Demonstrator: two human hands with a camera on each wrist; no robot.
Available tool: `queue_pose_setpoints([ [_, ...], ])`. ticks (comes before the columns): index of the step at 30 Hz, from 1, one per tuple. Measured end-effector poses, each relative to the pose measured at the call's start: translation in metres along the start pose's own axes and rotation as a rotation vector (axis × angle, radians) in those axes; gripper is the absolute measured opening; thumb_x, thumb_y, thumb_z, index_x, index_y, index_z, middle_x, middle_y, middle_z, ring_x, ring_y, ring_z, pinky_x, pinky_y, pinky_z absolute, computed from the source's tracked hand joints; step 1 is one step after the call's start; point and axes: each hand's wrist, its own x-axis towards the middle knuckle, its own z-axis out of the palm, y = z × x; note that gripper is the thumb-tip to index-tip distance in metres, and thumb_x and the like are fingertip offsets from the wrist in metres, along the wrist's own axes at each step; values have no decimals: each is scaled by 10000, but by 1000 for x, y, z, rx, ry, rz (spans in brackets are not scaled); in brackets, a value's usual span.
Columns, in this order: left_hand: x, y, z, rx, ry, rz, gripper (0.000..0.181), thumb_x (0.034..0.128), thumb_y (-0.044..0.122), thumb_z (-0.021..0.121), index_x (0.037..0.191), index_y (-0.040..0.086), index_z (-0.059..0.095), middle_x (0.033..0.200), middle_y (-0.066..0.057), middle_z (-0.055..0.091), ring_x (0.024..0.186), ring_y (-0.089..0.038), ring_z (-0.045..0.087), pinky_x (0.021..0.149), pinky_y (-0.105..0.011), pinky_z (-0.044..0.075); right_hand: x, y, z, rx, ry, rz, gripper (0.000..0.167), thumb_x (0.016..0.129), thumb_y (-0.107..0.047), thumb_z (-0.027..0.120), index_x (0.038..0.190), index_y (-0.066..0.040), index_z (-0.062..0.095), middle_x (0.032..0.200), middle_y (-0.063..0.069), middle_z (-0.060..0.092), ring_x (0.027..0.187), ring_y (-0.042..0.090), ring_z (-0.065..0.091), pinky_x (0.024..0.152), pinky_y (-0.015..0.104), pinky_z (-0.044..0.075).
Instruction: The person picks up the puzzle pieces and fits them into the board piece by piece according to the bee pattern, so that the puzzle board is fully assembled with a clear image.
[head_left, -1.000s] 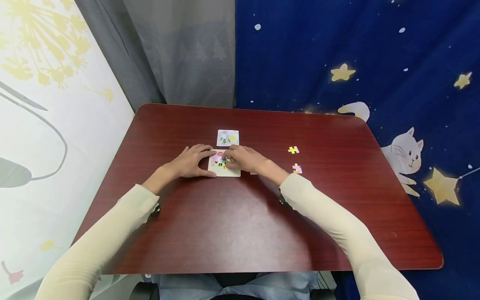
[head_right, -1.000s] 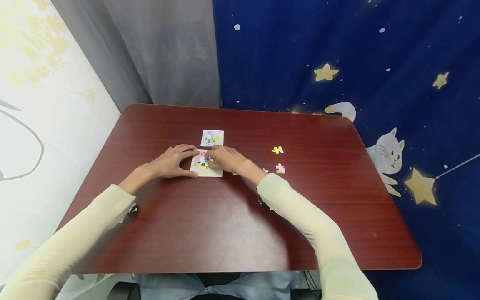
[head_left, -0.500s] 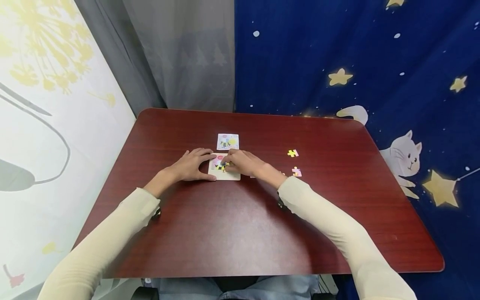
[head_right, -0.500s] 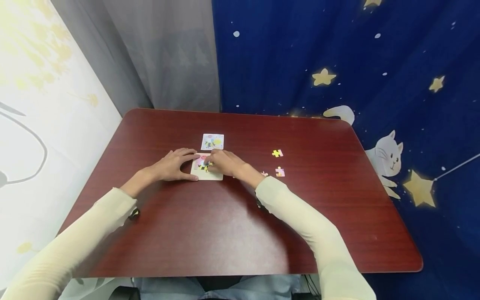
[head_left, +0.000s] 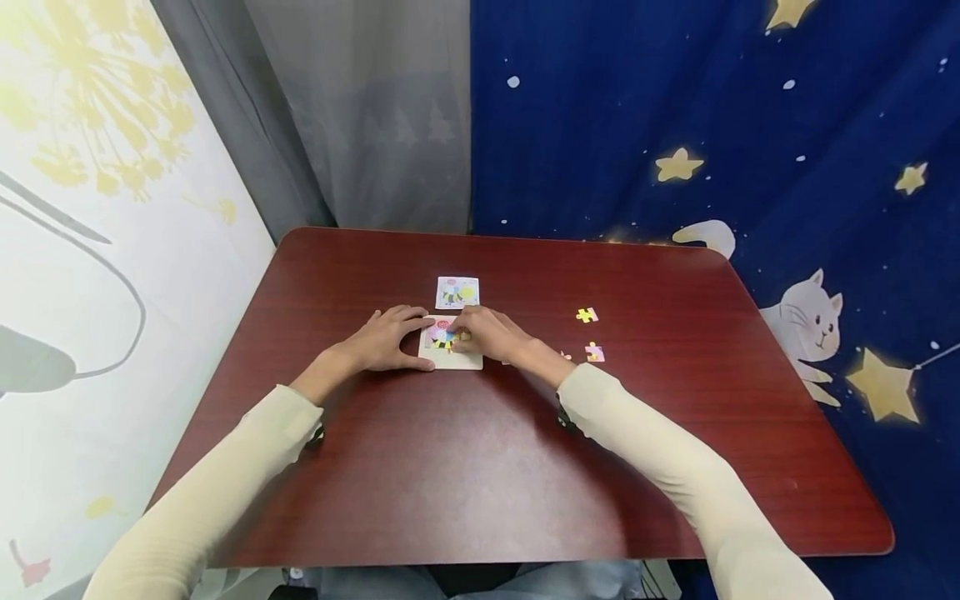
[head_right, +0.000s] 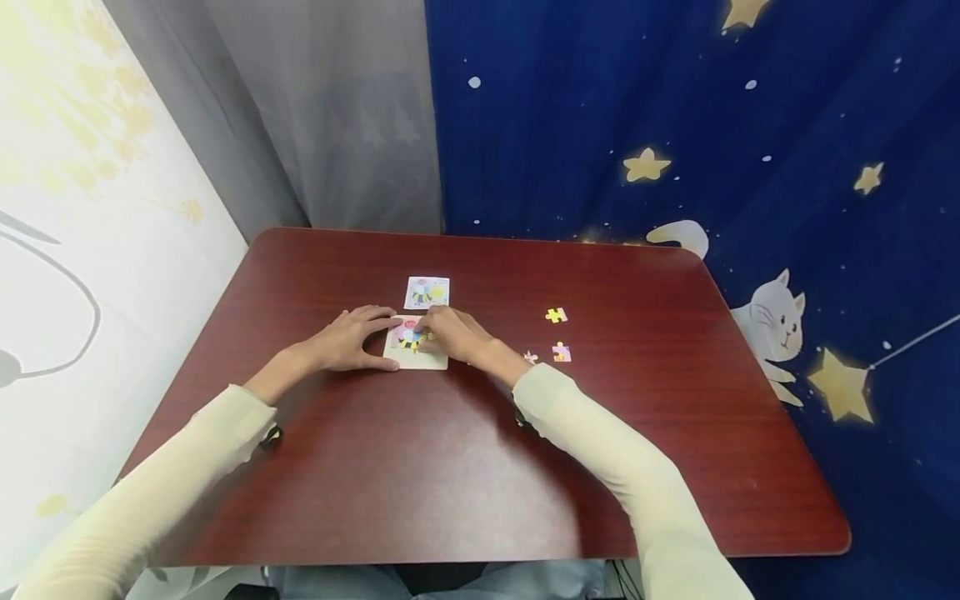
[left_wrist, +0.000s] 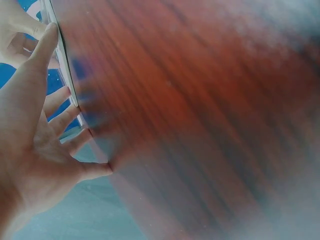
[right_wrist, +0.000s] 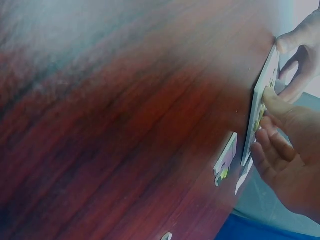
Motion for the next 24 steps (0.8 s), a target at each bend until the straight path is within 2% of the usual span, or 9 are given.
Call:
queue_pose_setpoints([
  [7,1,0,1,10,-7,-5,930,829,682,766,1568,190,489,1590,-84,431,1491,-332,340,1143,-760,221,0,4,1,17,3,4,327,938,-310,801,1219,-144,786,1080,3,679,940,121,595,834,283,522],
  [12,1,2,-1,8,-16,-7,933,830,681,766,1570,188,485,1594,-86,427,1495,-340,334,1147,-754,222,-2,8,3,90,24,3,178,937,-305,800,1060,-177,785,1014,-32,667,911,96,609,804,245,515],
  [15,1,2,-1,7,-15,-5,935,828,680,768,1571,187,484,1596,-91,426,1493,-346,336,1147,-754,221,-4,9,3,91,30,1,115,950,-315,784,992,-209,771,998,-53,653,901,85,600,788,234,509],
  [19,1,2,-1,11,-12,-5,933,829,674,771,1571,186,484,1600,-98,422,1494,-353,336,1144,-760,219,-5,8,3,68,30,-17,127,969,-334,761,1022,-219,777,1020,-60,653,923,82,606,811,239,515],
  [24,1,1,0,10,-11,-5,928,832,676,767,1575,200,479,1604,-95,416,1495,-345,335,1145,-759,217,-7,9,1,86,27,-37,206,967,-326,765,1113,-180,774,1069,-49,679,977,91,636,856,244,527],
])
